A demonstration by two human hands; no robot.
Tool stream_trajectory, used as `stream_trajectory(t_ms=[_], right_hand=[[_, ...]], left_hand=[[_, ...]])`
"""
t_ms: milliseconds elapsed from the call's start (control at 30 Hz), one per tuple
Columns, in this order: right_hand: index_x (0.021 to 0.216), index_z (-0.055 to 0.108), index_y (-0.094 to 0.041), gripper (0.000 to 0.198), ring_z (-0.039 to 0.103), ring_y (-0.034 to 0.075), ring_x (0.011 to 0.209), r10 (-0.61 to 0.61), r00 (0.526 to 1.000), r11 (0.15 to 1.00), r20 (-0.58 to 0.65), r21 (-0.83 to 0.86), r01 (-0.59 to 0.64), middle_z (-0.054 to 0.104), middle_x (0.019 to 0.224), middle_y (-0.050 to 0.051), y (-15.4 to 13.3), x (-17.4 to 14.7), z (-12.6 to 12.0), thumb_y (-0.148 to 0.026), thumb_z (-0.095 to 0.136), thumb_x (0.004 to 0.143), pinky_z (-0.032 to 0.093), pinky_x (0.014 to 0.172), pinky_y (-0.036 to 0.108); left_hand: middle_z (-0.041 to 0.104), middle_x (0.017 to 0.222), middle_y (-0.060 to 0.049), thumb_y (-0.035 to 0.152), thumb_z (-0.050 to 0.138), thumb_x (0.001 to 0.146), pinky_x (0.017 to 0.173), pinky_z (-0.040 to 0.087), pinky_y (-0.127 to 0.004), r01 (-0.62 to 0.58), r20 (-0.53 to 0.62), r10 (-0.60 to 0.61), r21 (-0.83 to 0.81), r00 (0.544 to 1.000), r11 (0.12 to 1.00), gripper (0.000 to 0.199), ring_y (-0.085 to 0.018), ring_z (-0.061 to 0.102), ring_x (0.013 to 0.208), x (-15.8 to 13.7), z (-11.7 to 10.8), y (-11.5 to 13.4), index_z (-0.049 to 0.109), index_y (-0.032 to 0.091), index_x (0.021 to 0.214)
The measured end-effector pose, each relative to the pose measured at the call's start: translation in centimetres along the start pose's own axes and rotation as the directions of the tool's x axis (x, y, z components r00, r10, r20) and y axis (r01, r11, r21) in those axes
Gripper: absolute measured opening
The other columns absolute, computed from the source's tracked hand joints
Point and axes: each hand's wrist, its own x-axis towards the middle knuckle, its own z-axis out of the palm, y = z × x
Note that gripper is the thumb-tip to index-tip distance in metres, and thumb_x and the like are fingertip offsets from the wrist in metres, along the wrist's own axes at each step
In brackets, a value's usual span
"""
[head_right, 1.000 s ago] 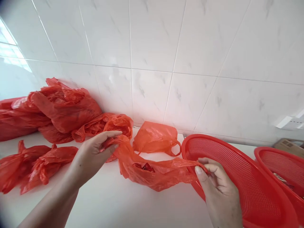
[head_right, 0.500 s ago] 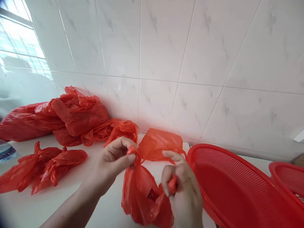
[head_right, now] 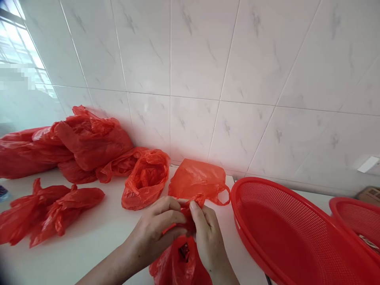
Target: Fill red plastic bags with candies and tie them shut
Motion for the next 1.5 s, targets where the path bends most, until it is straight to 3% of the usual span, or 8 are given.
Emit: stream_trajectory(t_ms=[200, 333, 600, 900, 1067, 1300, 1400, 1500], right_hand=[[0.124, 0.059, -0.019, 0.051, 0.046, 0.011, 0.054, -0.108, 0.921, 0.985, 0.373, -0.084, 0.149, 0.057, 0.067, 0.001, 0.8, 0.8, -2.7, -0.051, 0.033, 0.094, 0.042, 0.058, 0.026], [0.110, 0.068, -0.024, 0.041, 0.055, 0.015, 0.078, -0.111, 0.890, 0.952, 0.441, -0.211, 0.223, 0.062, 0.095, 0.005, 0.7, 1.0, -3.3, -0.046, 0.037, 0.093, 0.046, 0.079, 0.031], [0.102, 0.064, -0.026, 0.024, 0.054, 0.013, 0.065, -0.089, 0.996, 0.785, 0.027, -0.613, 0.087, 0.061, 0.074, -0.002, 1.5, 2.0, -1.6, -0.027, 0.054, 0.080, 0.044, 0.063, 0.026], [0.107, 0.065, -0.025, 0.028, 0.057, 0.016, 0.107, -0.065, 0.980, 0.954, 0.190, -0.276, 0.117, 0.065, 0.112, 0.002, 1.4, 2.2, -3.0, -0.028, 0.051, 0.083, 0.045, 0.091, 0.028], [0.097, 0.068, -0.022, 0.027, 0.061, 0.017, 0.099, -0.088, 0.987, 0.868, -0.137, -0.496, 0.008, 0.068, 0.104, 0.003, 5.4, 5.2, -3.8, -0.028, 0.047, 0.081, 0.047, 0.087, 0.028], [0.086, 0.067, -0.021, 0.024, 0.062, 0.020, 0.090, -0.082, 0.970, 0.772, -0.227, -0.630, -0.082, 0.068, 0.095, 0.005, 11.6, 8.6, -5.4, -0.021, 0.045, 0.075, 0.045, 0.081, 0.031], [0.093, 0.062, -0.022, 0.024, 0.061, 0.018, 0.076, -0.048, 0.975, 0.775, -0.218, -0.624, -0.101, 0.067, 0.084, 0.002, 12.6, 8.8, -5.9, -0.035, 0.049, 0.079, 0.046, 0.068, 0.029], [0.086, 0.059, -0.020, 0.035, 0.058, 0.017, 0.063, -0.015, 0.981, 0.790, -0.196, -0.604, -0.108, 0.062, 0.070, 0.001, 13.5, 8.7, -6.3, -0.049, 0.042, 0.083, 0.044, 0.058, 0.026]], left_hand=[[0.058, 0.105, -0.006, 0.017, 0.053, 0.086, 0.086, 0.043, -0.032, 0.347, -0.177, -0.358, -0.091, 0.917, 0.933, 0.009, -0.018, 0.055, 0.100, -0.1, 0.5, -1.3, 0.055, 0.020, 0.077], [0.061, 0.096, -0.004, 0.026, 0.047, 0.090, 0.081, 0.043, -0.029, 0.470, -0.022, -0.506, -0.339, 0.862, 0.815, 0.012, -0.016, 0.054, 0.092, -0.2, 0.5, -1.6, 0.051, 0.020, 0.080], [0.053, 0.073, 0.003, 0.021, 0.050, 0.085, 0.063, 0.036, -0.022, 0.521, -0.006, -0.543, -0.279, 0.839, 0.807, 0.009, -0.011, 0.046, 0.069, -0.3, 0.9, -1.0, 0.050, 0.019, 0.076], [0.059, 0.081, 0.001, 0.013, 0.059, 0.077, 0.072, 0.042, -0.026, 0.485, -0.023, -0.487, -0.063, 0.873, 0.872, 0.012, -0.013, 0.053, 0.077, -1.5, 1.0, -1.6, 0.051, 0.020, 0.071], [0.059, 0.101, -0.003, 0.000, 0.060, 0.070, 0.091, 0.041, -0.030, 0.303, 0.124, -0.303, 0.021, 0.945, 0.953, 0.020, -0.019, 0.050, 0.106, -3.4, 0.1, -0.8, 0.051, 0.018, 0.067], [0.063, 0.089, 0.000, 0.003, 0.070, 0.065, 0.078, 0.046, -0.023, 0.460, 0.510, -0.356, -0.092, 0.784, 0.883, 0.025, -0.014, 0.056, 0.086, -6.5, -1.2, 0.4, 0.051, 0.017, 0.061], [0.060, 0.104, -0.003, 0.022, 0.075, 0.070, 0.081, 0.048, -0.026, 0.510, 0.408, -0.405, -0.190, 0.818, 0.839, 0.016, -0.017, 0.058, 0.093, -6.9, -1.2, 0.0, 0.060, 0.019, 0.076], [0.048, 0.130, -0.011, 0.038, 0.075, 0.070, 0.097, 0.043, -0.039, 0.469, 0.236, -0.431, -0.139, 0.871, 0.872, 0.041, -0.027, 0.048, 0.117, -6.8, -0.4, -0.9, 0.060, 0.023, 0.105]])
